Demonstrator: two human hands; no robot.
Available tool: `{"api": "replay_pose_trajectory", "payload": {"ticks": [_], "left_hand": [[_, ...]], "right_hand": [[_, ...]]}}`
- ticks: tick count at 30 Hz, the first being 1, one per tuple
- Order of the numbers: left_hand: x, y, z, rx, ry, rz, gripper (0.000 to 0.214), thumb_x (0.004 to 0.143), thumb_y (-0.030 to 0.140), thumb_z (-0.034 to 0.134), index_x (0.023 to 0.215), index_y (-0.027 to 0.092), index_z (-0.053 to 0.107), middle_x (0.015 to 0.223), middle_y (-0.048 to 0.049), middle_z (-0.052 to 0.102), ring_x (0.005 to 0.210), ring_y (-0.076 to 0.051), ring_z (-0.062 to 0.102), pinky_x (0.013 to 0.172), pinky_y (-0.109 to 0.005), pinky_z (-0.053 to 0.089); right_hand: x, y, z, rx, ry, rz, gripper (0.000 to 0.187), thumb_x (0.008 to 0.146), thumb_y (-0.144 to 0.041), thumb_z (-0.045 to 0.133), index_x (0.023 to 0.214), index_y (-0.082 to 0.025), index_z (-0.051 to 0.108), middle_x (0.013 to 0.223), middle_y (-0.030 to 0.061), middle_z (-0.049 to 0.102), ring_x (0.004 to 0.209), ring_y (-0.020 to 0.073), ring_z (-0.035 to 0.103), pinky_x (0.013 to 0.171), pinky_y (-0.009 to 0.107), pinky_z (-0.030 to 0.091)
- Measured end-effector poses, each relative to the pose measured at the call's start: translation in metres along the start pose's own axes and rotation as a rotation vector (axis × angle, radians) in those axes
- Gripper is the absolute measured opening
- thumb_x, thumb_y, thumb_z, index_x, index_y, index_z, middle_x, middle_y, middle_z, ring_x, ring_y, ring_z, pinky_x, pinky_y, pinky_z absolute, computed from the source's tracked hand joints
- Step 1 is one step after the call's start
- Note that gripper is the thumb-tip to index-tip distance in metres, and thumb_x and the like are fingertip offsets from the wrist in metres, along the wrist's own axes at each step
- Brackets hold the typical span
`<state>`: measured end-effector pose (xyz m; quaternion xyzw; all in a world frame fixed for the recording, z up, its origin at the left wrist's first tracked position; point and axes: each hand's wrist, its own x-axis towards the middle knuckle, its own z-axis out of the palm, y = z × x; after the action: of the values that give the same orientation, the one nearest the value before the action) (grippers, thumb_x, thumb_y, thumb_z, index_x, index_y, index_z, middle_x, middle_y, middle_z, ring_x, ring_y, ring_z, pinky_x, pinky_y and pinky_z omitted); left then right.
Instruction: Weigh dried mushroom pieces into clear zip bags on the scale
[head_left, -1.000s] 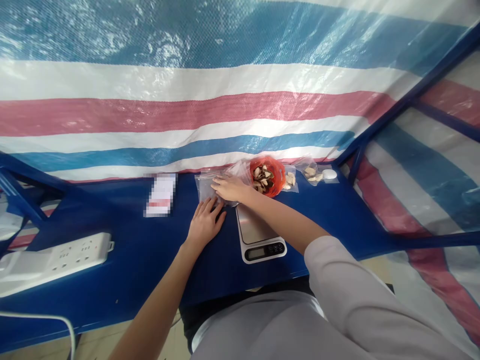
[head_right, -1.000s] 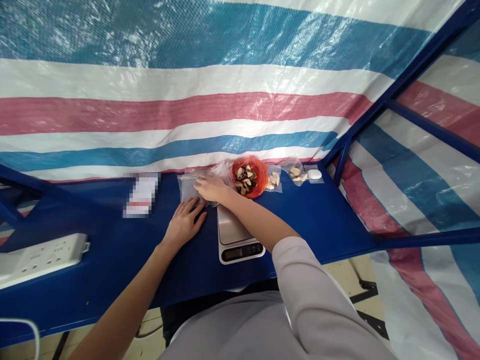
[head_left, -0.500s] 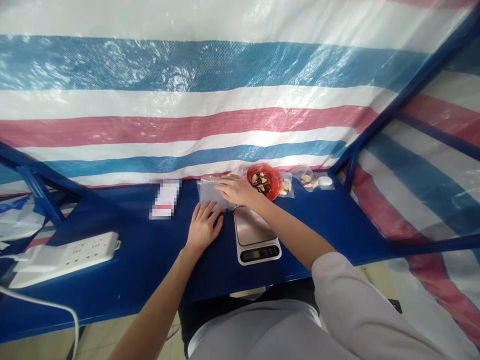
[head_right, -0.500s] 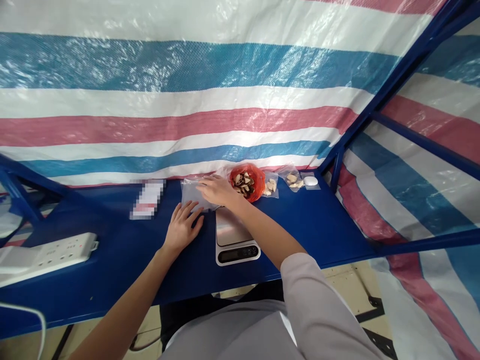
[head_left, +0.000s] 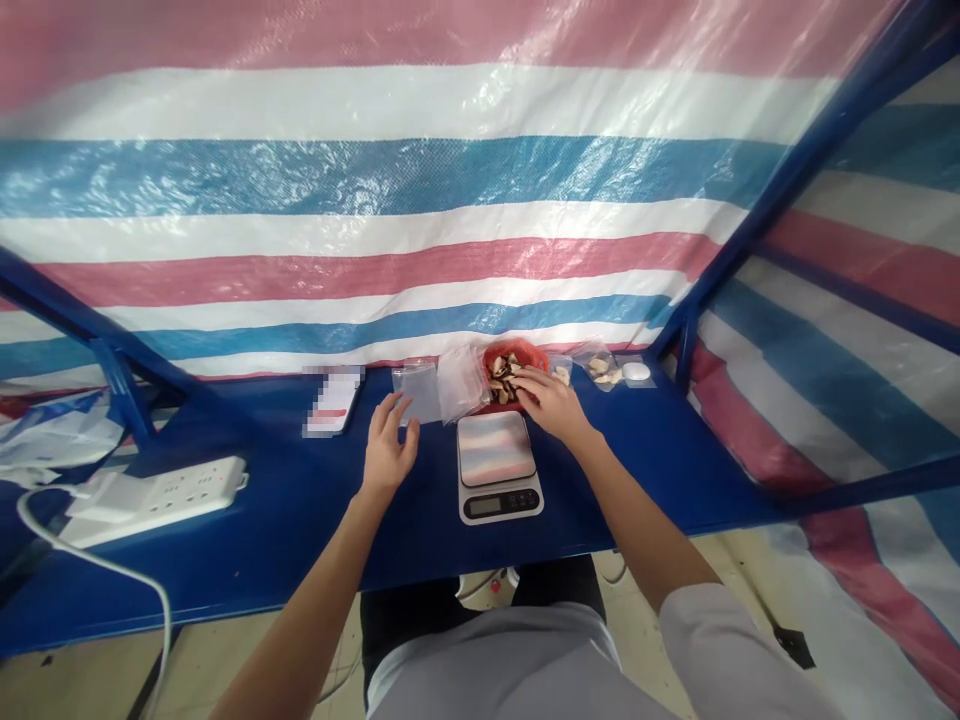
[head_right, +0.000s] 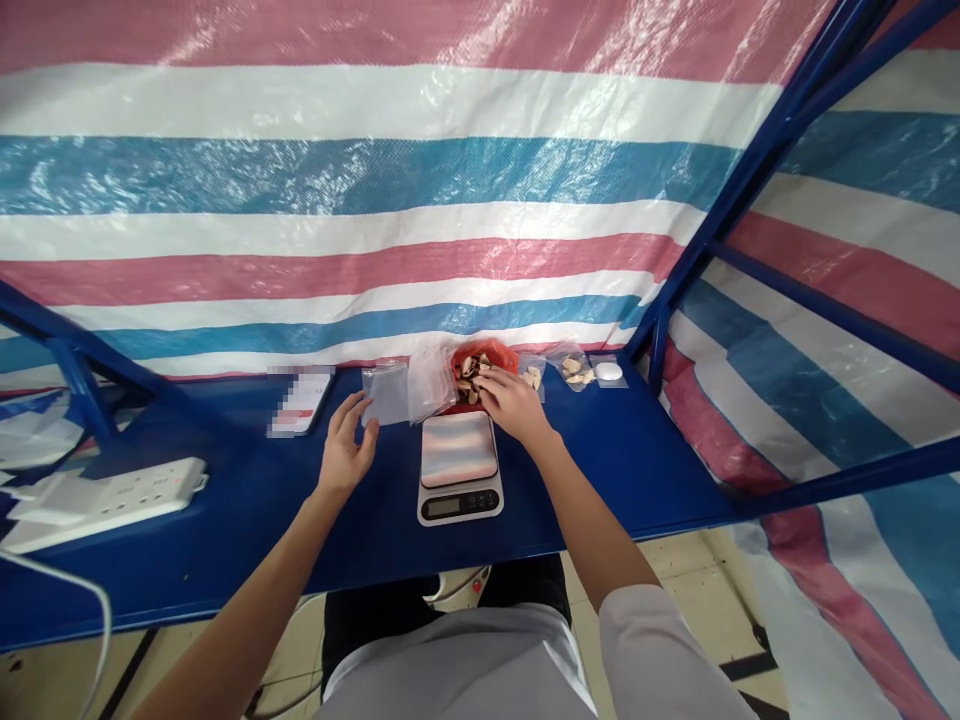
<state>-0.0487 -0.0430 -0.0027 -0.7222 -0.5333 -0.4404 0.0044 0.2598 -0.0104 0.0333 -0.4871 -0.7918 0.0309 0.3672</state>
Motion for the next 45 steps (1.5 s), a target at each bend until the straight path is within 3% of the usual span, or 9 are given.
{"api": "replay_pose_trajectory", "payload": {"ticks": [2,5,12,16,25,33,41,45], "left_hand": [[0.001,-0.005,0.006,0.017,-0.045,-0.001,0.035,0.097,0.036,0.047,0.123,0.019,0.063,0.135,-0.0170,0.062,0.131,-0.031,0.055,0.112,-0.053,0.041],[0.001,-0.010,0.020,0.073,-0.102,0.020,0.035,0.097,0.036,0.046,0.120,0.018,0.065,0.131,-0.0175,0.064,0.129,-0.033,0.056,0.111,-0.056,0.040],[-0.009,-0.005,0.034,0.262,-0.230,0.025,0.042,0.098,0.034,0.038,0.122,0.015,0.067,0.131,-0.0163,0.066,0.132,-0.032,0.055,0.117,-0.053,0.034],[-0.012,-0.003,0.035,0.324,-0.261,0.002,0.044,0.098,0.035,0.037,0.123,0.015,0.068,0.134,-0.0158,0.065,0.133,-0.033,0.054,0.118,-0.053,0.032],[-0.012,-0.001,0.037,0.334,-0.288,-0.038,0.042,0.095,0.033,0.042,0.122,0.016,0.070,0.137,-0.0162,0.063,0.135,-0.033,0.052,0.118,-0.054,0.031],[-0.006,0.002,0.035,0.364,-0.234,0.036,0.040,0.095,0.030,0.042,0.118,0.014,0.071,0.128,-0.0170,0.068,0.129,-0.033,0.057,0.115,-0.051,0.036],[0.022,-0.008,0.051,0.355,-0.302,0.059,0.042,0.096,0.031,0.039,0.120,0.014,0.069,0.131,-0.0173,0.066,0.129,-0.032,0.057,0.113,-0.049,0.040],[0.023,-0.013,0.056,0.357,-0.334,0.033,0.045,0.098,0.032,0.038,0.128,0.013,0.066,0.138,-0.0173,0.062,0.137,-0.033,0.050,0.118,-0.051,0.033]], "right_hand": [[-0.015,0.012,-0.004,0.015,0.038,0.101,0.031,0.096,-0.028,0.050,0.113,-0.027,0.075,0.128,0.0054,0.070,0.118,0.0234,0.067,0.097,0.038,0.058],[-0.036,0.032,-0.001,0.023,0.083,0.175,0.031,0.095,-0.028,0.049,0.111,-0.026,0.076,0.126,0.0079,0.071,0.119,0.0248,0.066,0.100,0.040,0.056],[-0.071,0.062,0.022,-0.051,0.111,0.178,0.032,0.093,-0.025,0.050,0.113,-0.020,0.074,0.134,0.0103,0.067,0.136,0.0317,0.052,0.112,0.054,0.044],[-0.078,0.068,0.027,-0.064,0.093,0.168,0.032,0.094,-0.025,0.050,0.116,-0.021,0.073,0.136,0.0098,0.065,0.137,0.0312,0.052,0.112,0.052,0.045],[-0.080,0.074,0.032,-0.115,0.010,0.195,0.032,0.091,-0.023,0.054,0.116,-0.019,0.073,0.136,0.0131,0.065,0.134,0.0316,0.054,0.111,0.051,0.047],[-0.070,0.070,0.027,-0.179,0.044,0.232,0.035,0.091,-0.022,0.052,0.120,-0.020,0.072,0.136,0.0109,0.064,0.135,0.0300,0.053,0.111,0.048,0.046],[-0.047,0.082,0.034,-0.310,-0.013,0.337,0.052,0.088,-0.029,0.058,0.139,-0.021,0.059,0.154,0.0126,0.047,0.143,0.0366,0.041,0.112,0.054,0.042],[-0.043,0.087,0.037,-0.356,-0.025,0.333,0.053,0.090,-0.033,0.056,0.142,-0.021,0.056,0.159,0.0123,0.040,0.145,0.0374,0.037,0.113,0.055,0.040]]}}
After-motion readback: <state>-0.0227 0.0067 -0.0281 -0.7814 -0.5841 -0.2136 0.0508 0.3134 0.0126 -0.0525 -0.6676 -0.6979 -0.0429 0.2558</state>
